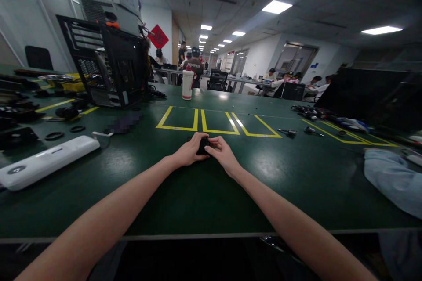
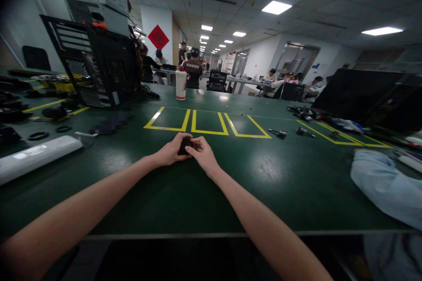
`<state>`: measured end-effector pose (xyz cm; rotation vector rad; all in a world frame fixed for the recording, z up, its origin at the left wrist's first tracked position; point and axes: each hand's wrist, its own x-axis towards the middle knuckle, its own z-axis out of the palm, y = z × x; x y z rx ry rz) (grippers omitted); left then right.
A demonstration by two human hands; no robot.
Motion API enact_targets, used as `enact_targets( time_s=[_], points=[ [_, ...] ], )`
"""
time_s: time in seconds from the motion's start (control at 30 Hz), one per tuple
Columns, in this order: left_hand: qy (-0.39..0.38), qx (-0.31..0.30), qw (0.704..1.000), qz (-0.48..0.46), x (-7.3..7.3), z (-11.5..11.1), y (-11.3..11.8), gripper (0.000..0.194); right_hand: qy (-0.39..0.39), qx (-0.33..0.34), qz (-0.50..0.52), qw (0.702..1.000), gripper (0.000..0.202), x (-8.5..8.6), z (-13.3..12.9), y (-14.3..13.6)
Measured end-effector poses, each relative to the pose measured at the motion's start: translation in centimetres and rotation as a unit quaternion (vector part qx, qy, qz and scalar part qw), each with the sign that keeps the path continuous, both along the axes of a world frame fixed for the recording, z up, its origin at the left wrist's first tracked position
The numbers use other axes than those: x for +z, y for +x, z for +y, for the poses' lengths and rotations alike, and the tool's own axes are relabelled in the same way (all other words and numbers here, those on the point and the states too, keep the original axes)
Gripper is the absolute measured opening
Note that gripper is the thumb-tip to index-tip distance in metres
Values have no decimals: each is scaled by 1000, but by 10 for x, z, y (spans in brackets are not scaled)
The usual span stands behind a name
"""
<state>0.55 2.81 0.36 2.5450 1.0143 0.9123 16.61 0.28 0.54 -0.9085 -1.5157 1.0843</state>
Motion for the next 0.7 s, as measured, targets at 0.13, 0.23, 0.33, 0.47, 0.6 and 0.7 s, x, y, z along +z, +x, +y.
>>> enact_targets(
  time_s=[0.13, 0.23, 0.33, 0.47, 0.6, 0.7],
  points=[
    [2, 0, 1000, 2, 0, 0, 0, 62, 15, -10, -3, 1000, 20, 2, -1, -1],
    [-3, 3, 1000, 5, 1, -1, 0, 61, -6, -22, -10, 1000, 29, 2, 0, -1],
    [-11, 2, 1000, 1, 1, -1, -1, 62, -30, -12, -25, 999, 32, 2, 1, 0],
    [-13, -2, 1000, -6, 1, -1, -1, 61, -12, -3, -11, 1000, 29, 2, -1, -1],
    [-11, -6, 1000, -12, 1, 0, -1, 61, 15, -4, -14, 1000, 22, 2, -2, -2],
    [-6, -2, 1000, -11, -1, 1, 0, 62, 13, -16, -18, 1000, 23, 1, -1, -2]
  ],
)
